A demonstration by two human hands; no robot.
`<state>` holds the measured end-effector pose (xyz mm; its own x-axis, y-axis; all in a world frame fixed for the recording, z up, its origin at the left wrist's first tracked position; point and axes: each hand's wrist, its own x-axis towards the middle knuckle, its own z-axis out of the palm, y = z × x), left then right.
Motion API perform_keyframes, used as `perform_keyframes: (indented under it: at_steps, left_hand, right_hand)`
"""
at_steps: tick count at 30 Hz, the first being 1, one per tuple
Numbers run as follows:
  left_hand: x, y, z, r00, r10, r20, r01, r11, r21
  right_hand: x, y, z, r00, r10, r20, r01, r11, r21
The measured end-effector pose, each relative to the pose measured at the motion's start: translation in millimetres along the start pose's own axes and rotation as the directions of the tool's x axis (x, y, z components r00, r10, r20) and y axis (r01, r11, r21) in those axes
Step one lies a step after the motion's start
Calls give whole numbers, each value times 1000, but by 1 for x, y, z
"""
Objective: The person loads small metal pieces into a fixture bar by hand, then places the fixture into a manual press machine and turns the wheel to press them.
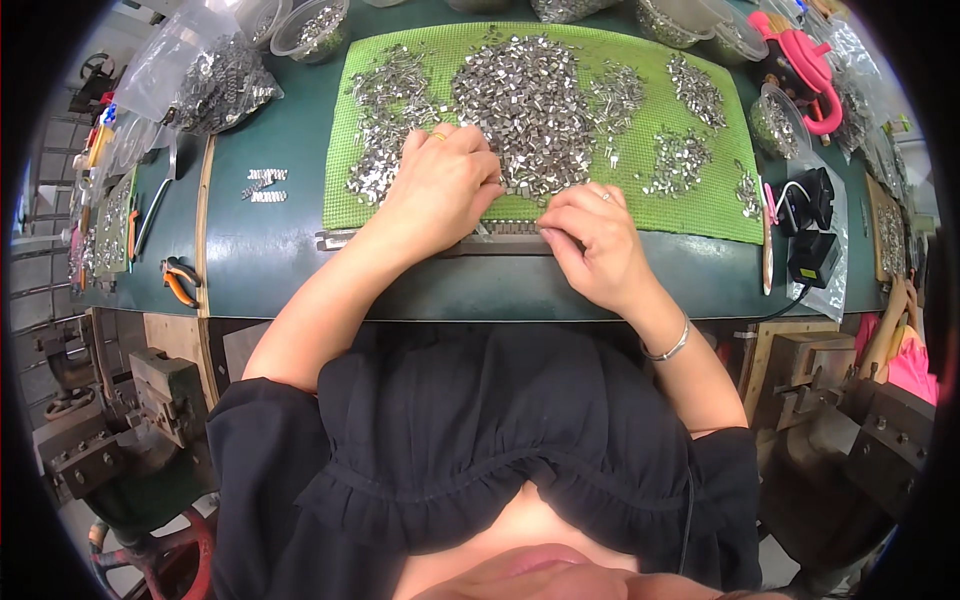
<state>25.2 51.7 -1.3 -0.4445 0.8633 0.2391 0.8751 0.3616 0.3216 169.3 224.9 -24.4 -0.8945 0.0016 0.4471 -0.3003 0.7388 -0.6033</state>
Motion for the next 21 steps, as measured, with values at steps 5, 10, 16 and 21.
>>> perform_keyframes:
  at_steps: [5, 10, 16, 21]
  left_hand:
    - [-6, -4, -7, 1000, 26, -2, -26, 991, -132]
    - [-22, 1, -12, 989, 44, 143, 14, 925, -379]
    - [-29, 5, -4, 995, 89, 49, -74, 965, -252]
    - [-21, -2, -5, 996, 18, -88, -30, 990, -136]
  right_hand:
    - [14, 8, -9, 1000, 25, 7, -24, 995, -99]
    - [38, 9, -19, 958, 33, 284, 36, 971, -235]
    - [40, 9, -8, 948, 57, 314, 24, 968, -250]
    - [31, 10, -8, 980, 27, 198, 10, 983, -183]
